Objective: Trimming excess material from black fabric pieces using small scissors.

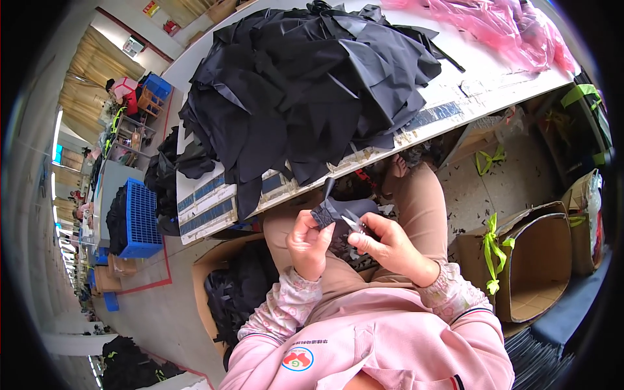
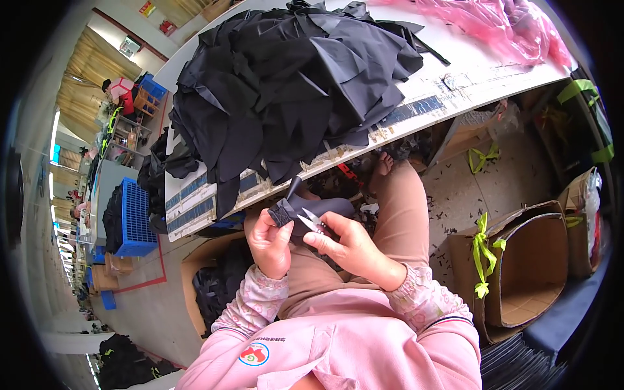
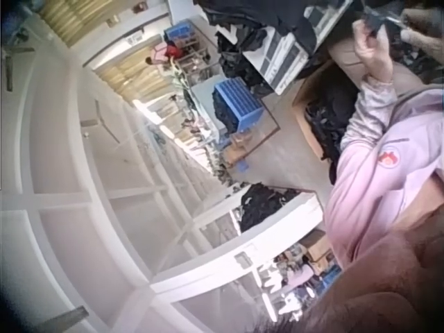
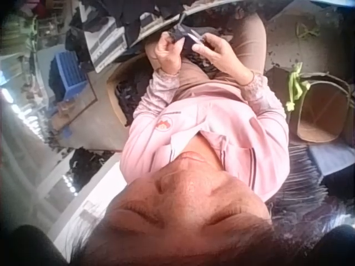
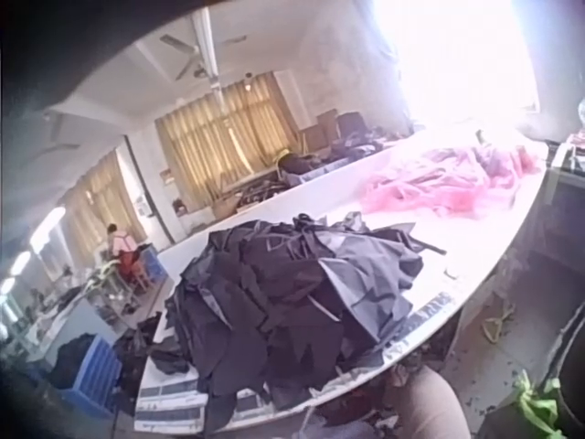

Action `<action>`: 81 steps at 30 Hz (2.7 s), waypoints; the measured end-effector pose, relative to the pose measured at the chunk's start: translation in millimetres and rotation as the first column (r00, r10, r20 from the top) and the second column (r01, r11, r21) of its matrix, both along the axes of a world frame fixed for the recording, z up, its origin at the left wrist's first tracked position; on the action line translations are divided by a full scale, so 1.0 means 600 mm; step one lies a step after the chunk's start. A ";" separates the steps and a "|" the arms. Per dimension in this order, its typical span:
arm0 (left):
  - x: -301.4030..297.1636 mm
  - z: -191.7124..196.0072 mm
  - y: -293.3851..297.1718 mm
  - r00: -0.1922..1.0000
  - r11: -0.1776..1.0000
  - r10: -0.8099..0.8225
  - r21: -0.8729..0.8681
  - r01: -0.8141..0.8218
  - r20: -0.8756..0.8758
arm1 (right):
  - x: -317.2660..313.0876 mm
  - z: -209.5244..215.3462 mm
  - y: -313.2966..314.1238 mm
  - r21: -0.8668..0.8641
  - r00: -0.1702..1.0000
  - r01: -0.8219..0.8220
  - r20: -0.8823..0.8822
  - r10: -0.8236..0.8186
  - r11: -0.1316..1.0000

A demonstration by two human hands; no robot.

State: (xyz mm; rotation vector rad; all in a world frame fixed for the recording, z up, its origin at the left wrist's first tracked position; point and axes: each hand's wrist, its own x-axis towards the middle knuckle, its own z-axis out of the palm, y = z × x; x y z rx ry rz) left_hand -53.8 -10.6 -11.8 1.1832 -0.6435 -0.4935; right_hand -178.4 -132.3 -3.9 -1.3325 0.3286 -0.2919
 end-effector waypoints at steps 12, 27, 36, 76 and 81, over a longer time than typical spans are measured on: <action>-0.005 -0.018 0.008 0.996 0.999 0.020 0.045 -0.024 0.088 | 0.012 0.002 0.012 -0.148 0.999 -0.007 -0.048 0.000 0.989; -0.017 -0.020 0.007 0.994 0.999 0.000 0.039 -0.005 0.112 | 0.010 0.006 0.006 -0.373 0.995 0.093 0.053 -0.079 0.923; -0.018 -0.021 0.009 0.994 0.998 0.002 0.062 -0.008 0.108 | 0.011 -0.002 0.011 -0.341 0.996 0.086 0.022 -0.083 0.936; 0.041 0.014 0.020 0.860 0.848 -0.492 0.146 0.509 -0.137 | -0.027 0.044 -0.050 -0.651 0.988 -0.150 -0.115 0.099 0.744; 0.051 0.015 0.019 0.806 0.780 -0.558 0.208 0.590 -0.196 | -0.028 0.037 -0.056 -0.751 0.987 -0.160 -0.109 0.119 0.641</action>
